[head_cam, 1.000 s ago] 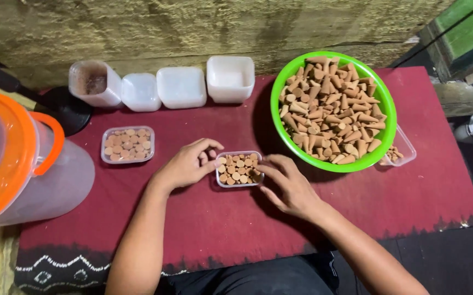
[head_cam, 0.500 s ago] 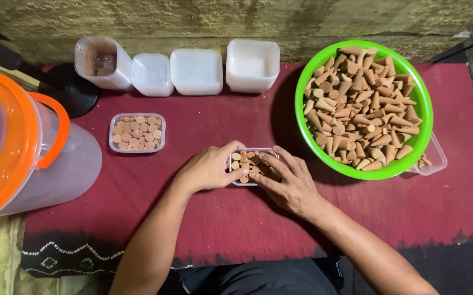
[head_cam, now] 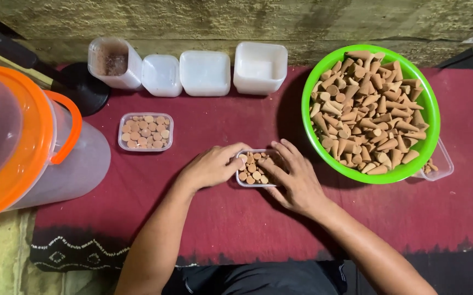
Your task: The person sorts small incense cones from a large green bowl into smaller plastic containers by hand, eventually placing a lid on one of the containers.
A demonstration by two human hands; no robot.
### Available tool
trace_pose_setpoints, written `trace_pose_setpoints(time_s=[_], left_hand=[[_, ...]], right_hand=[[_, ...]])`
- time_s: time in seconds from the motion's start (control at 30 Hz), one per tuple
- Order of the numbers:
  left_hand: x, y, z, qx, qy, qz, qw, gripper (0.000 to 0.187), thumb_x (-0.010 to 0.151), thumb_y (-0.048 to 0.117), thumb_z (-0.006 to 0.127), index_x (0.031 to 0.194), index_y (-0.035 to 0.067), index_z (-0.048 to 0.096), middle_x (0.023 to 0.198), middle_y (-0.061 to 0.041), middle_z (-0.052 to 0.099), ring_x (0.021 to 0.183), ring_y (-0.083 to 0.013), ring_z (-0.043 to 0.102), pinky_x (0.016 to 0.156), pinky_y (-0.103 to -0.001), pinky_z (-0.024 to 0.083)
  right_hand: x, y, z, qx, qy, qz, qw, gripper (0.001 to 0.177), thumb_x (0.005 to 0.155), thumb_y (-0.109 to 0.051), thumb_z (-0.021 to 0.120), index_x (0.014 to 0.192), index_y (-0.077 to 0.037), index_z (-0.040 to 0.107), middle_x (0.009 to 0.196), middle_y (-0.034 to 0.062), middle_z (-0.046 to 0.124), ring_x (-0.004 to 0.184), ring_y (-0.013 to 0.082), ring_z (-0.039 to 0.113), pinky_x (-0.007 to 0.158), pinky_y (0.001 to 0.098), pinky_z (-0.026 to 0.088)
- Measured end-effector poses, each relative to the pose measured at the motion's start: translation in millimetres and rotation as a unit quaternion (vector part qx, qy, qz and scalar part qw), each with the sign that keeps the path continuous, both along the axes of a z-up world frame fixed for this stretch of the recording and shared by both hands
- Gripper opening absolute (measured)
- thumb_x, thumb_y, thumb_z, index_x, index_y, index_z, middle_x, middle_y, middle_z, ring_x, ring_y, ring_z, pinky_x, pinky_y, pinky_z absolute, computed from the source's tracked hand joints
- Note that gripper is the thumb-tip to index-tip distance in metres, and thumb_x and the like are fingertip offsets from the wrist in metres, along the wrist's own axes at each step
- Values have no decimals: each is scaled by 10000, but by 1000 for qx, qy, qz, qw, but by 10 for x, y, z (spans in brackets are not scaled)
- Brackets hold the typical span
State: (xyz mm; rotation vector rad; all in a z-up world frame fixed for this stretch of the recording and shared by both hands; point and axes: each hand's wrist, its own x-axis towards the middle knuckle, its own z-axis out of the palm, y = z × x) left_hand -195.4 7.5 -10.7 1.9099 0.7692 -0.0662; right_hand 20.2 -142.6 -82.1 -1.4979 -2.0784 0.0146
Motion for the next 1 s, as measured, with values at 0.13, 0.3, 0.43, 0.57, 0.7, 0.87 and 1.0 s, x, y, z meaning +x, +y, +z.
trace_pose_setpoints(time_s=[0.13, 0.3, 0.43, 0.57, 0.7, 0.87, 1.0], left_hand=[[31, 4, -11, 23, -3, -8, 1000, 348, 918, 261, 537, 1240, 180, 639, 852, -255, 718, 973, -479, 690, 869, -568, 517], [21, 14, -151, 18, -21, 8, 1000, 308, 898, 286, 553, 1174, 209, 668, 823, -230, 709, 939, -458, 698, 813, -547, 521], [23, -20, -106, 39, -12, 18, 999, 289, 891, 312, 558, 1137, 209, 668, 797, -208, 700, 921, -435, 704, 789, -529, 528], [-31, -100, -93, 66, -25, 30, 997, 275, 919, 298, 539, 1132, 176, 664, 879, -222, 701, 940, -438, 699, 806, -524, 531], [-239, -339, 233, 121, -33, 36, 991, 844, 878, 503, 686, 1570, 166, 340, 1385, -231, 521, 1087, -406, 664, 905, -550, 537], [-419, -522, 177, 148, -52, 14, 988, 1057, 824, 455, 790, 1631, 127, 191, 1562, -297, 284, 1392, -529, 367, 1144, -617, 316], [-554, -428, -91, 209, -194, 138, 948, 584, 945, 206, 687, 1481, 84, 492, 1363, -218, 550, 1114, -414, 670, 907, -495, 579]], right_hand=[[40, 36, -114, -3, 21, 19, 1000, 516, 910, -363, 685, 1401, -215, 634, 1536, 212, 474, 1384, 485, 481, 864, 515, 507], [60, 37, -125, 8, 13, 29, 999, 538, 905, -386, 688, 1417, -228, 635, 1541, 203, 495, 1422, 485, 453, 987, 551, 492], [49, 55, -116, 8, 21, 33, 999, 550, 885, -360, 716, 1410, -216, 640, 1535, 211, 500, 1393, 488, 477, 994, 553, 502], [47, 58, -184, -38, 96, 49, 993, 652, 819, -214, 757, 1446, -179, 581, 1554, 245, 432, 1302, 488, 540, 934, 577, 534], [3, 53, -144, -95, 142, 46, 984, 704, 810, -195, 762, 1458, -126, 496, 1549, 234, 399, 1345, 477, 500, 983, 577, 513], [-65, 87, 844, -215, -48, 83, 972, 925, 661, -192, 707, 1532, -167, 396, 1643, 230, 253, 1476, 526, 253, 967, 649, 437], [-196, 339, 1152, -137, -120, 22, 983, 630, 774, -209, 579, 1402, -201, 540, 1511, 105, 483, 1442, 372, 419, 940, 566, 469]])
